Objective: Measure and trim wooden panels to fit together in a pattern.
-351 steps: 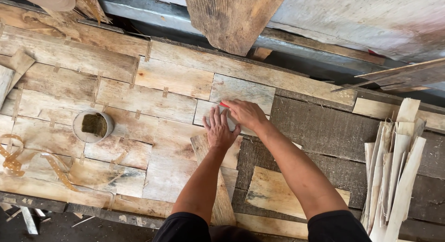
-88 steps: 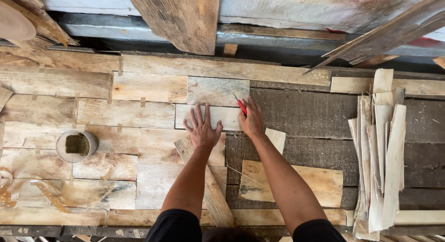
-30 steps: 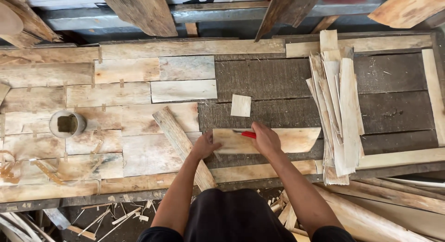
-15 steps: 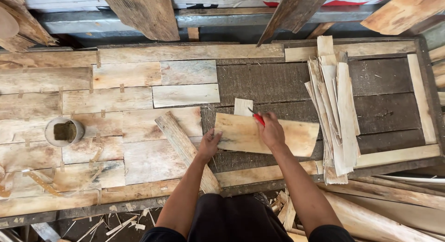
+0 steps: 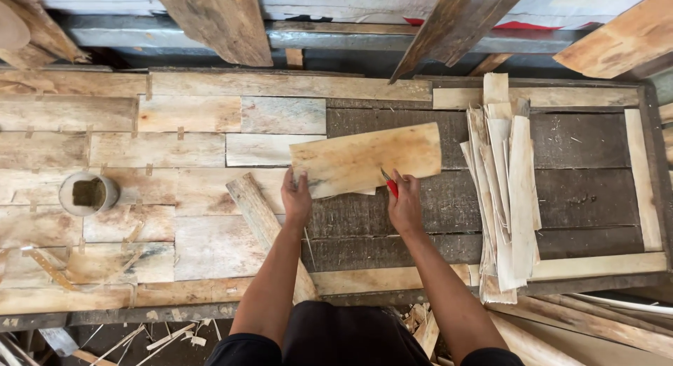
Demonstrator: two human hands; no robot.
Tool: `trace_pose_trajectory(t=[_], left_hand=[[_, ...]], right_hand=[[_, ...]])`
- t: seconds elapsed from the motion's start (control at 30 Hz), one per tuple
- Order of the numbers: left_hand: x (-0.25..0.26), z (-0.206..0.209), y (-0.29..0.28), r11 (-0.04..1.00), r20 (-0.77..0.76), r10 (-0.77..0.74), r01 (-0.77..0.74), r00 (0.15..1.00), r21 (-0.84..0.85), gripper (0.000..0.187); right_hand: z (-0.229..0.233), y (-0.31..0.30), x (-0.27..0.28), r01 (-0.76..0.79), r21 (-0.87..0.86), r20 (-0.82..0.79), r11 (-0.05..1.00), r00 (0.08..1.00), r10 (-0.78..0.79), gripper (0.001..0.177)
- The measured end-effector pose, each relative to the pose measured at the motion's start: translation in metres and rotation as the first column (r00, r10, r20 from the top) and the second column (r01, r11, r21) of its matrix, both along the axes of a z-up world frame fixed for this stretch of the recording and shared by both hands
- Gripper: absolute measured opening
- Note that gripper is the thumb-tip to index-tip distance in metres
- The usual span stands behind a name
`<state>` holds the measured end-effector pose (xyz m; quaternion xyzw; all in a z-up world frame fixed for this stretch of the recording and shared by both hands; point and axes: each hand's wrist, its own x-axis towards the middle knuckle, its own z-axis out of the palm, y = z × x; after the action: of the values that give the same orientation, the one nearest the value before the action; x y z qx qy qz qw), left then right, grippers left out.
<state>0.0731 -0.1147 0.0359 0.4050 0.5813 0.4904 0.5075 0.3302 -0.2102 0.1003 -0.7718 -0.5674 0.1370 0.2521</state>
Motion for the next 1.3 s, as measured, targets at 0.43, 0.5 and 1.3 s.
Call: trace_pose_trajectory(t=[0.43, 0.5, 1.3], left_hand=[[0.065, 0.005, 0.068, 0.990, -0.335, -0.010, -0.039, 0.942, -0.138, 0.050], [0.069, 0.004, 0.071, 0.991, -0.262, -0.032, -0.004, 0.965, -0.136, 0.051], [0.187, -0.016, 0.085, 0.774, -0.820, -0.518, 0.540, 0.242, -0.330, 0.063]], right_hand=[[-0.040, 0.061, 0.071, 0.030, -0.078, -0.114, 0.996, 0.993, -0.039, 0.048], [-0.048, 0.076, 0.086, 0.109, -0.015, -0.136, 0.994, 0.985, -0.110, 0.042], [-0.116, 0.196, 0.208, 0.230, -0.142, 0.089, 0.963, 0.972, -0.219, 0.062]])
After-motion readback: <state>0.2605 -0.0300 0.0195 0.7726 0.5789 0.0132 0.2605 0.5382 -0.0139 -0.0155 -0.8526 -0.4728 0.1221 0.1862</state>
